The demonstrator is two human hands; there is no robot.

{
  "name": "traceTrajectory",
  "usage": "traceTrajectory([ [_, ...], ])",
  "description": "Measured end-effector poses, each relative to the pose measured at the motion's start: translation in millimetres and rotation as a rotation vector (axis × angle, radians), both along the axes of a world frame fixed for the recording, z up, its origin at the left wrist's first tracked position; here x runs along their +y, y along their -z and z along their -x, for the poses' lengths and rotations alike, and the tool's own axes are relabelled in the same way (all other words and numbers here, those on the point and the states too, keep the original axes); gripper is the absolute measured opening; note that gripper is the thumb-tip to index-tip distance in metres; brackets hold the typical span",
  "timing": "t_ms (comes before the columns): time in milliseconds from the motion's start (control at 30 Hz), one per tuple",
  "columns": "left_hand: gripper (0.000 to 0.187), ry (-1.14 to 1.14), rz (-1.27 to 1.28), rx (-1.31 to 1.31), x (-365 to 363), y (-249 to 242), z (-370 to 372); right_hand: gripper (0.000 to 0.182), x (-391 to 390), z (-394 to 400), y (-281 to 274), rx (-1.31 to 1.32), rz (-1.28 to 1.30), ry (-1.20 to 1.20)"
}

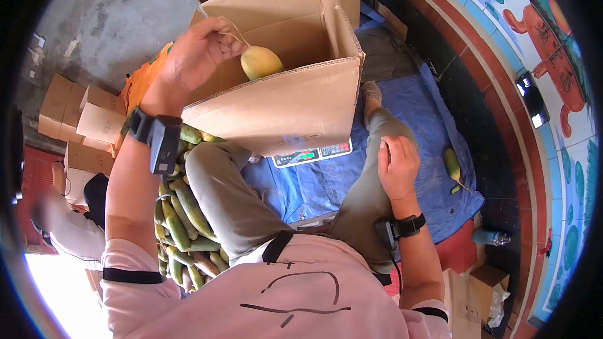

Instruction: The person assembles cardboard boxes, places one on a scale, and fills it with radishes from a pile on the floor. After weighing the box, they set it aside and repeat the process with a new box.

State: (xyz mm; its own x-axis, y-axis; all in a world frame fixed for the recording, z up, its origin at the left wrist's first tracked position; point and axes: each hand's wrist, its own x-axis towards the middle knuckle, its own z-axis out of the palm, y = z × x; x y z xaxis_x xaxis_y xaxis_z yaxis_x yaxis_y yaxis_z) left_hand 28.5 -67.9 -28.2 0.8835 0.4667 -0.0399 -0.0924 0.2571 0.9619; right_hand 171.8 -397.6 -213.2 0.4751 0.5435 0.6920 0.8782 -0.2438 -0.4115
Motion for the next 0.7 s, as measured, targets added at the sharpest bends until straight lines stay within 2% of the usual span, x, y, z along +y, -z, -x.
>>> traceTrajectory([
  [67, 0.02, 0.014, -0.019, 0.025, -3.4, 7.6, -7.8, 0.011, 0.4, -0.4, -0.8, -0.003, 0.001, -0.004],
  [133, 0.017, 0.078, -0.265, 0.254, -6.0, 6.9, -15.2, 0.011, 2.7, 0.7, -3.0, 0.005, 0.008, -0.009],
  [200, 0.019, 0.084, -0.333, 0.322, 1.7, 20.1, -17.1, 0.01, 4.2, 1.8, -3.8, 0.002, 0.007, -0.013],
  [267, 0.019, 0.121, -0.553, 0.57, 10.0, 31.3, -12.8, 0.01, 4.1, 2.3, -3.7, -0.002, 0.006, -0.01],
  [333, 0.022, 0.1, -0.618, 0.599, 19.2, 32.8, -3.6, 0.01, 3.7, 3.2, -2.7, 0.003, 0.02, -0.005],
  [400, 0.021, 0.082, -0.907, 0.56, 25.0, 33.7, 10.9, 0.01, 3.4, 3.6, -2.6, 0.005, 0.026, 0.0],
  [433, 0.021, 0.08, -0.903, 0.561, 20.7, 28.7, 18.9, 0.01, 4.0, 3.8, -2.9, 0.005, 0.027, 0.001],
  [500, 0.02, -0.119, -1.109, 0.431, 8.9, 15.8, 39.6, 0.01, 5.5, 5.1, -4.8, 0.017, 0.029, 0.0],
  [533, 0.02, -0.121, -1.106, 0.434, 4.0, 10.9, 50.5, 0.01, 6.1, 5.5, -5.1, 0.03, 0.027, 0.007],
  [600, 0.019, -0.397, -1.162, 0.244, -3.5, 5.7, 72.8, 0.01, 6.0, 5.2, -3.6, 0.02, 0.029, 0.011],
  [633, 0.019, -0.396, -1.159, 0.247, -4.1, 8.0, 84.0, 0.01, 6.0, 4.9, -3.0, 0.008, 0.029, 0.015],
  [700, 0.017, -0.666, -1.136, 0.122, -3.3, 15.4, 108.6, 0.01, 6.4, 5.4, -3.0, 0.011, 0.025, 0.019],
])
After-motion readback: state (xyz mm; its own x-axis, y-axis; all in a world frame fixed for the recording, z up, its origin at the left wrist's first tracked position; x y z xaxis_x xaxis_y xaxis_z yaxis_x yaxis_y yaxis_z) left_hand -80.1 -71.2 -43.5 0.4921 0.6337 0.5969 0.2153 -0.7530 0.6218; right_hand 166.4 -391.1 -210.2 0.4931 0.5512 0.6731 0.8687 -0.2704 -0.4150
